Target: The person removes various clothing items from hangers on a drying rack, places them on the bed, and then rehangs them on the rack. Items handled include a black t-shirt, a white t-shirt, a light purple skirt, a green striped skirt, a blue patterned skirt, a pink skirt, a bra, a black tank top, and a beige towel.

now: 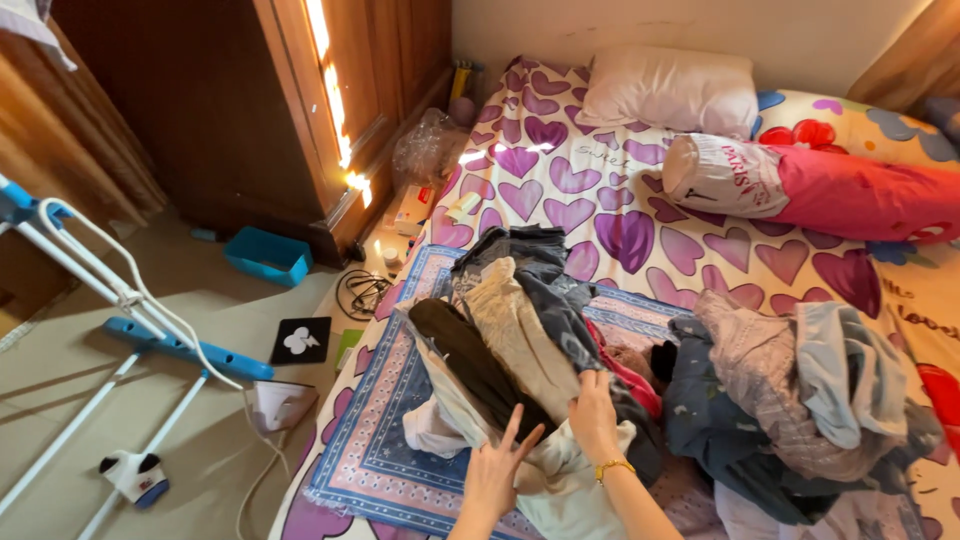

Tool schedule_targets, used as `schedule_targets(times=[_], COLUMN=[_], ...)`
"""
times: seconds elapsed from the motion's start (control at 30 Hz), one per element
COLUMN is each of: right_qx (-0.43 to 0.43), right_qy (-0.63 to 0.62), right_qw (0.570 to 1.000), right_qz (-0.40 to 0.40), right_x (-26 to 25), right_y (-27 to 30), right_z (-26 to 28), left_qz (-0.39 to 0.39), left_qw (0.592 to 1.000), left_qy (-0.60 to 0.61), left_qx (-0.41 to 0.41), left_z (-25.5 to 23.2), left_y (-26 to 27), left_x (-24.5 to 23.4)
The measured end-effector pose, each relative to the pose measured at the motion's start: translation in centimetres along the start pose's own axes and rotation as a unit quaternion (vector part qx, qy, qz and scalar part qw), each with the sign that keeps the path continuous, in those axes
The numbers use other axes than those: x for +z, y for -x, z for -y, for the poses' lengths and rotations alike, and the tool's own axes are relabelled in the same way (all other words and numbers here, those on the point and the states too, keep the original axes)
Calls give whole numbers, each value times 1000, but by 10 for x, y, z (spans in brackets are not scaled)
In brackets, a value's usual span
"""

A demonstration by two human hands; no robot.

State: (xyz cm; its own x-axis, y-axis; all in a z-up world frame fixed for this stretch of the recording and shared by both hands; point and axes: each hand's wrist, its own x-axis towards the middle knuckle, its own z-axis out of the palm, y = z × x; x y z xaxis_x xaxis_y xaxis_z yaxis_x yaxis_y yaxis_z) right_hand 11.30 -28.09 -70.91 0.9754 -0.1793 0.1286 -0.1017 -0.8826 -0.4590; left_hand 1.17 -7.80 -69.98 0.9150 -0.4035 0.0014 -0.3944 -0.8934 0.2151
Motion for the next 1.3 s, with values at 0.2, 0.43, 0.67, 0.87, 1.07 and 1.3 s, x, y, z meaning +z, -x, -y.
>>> schedule_targets(times=[0.2, 0.43, 0.67, 0.87, 1.07, 1.3], right_qx=[-148, -137, -151, -236, -196, -158], right_qy=[18, -227, -288, -447, -574, -447], right_qw=[989, 960, 943, 857, 794, 805], right_qz=[-21, -91, -69, -97, 45, 358], right_x=[-57, -166, -315, -431, -583, -675], right_y=[-3, -25, -27, -33, -19, -31], right_z=[27, 104, 173, 190, 207, 211], left_qz=[98, 144, 273, 148, -74, -159], left_qw=[989, 963, 915, 527, 264, 563], left_qy=[100, 214, 245, 811, 954, 797], left_qx=[-45, -81, -170, -204, -123, -153], left_z=[3, 4, 4, -47, -86, -161], left_y=[-10, -14, -34, -86, -107, -11], left_x=[48, 33, 33, -161, -442, -721])
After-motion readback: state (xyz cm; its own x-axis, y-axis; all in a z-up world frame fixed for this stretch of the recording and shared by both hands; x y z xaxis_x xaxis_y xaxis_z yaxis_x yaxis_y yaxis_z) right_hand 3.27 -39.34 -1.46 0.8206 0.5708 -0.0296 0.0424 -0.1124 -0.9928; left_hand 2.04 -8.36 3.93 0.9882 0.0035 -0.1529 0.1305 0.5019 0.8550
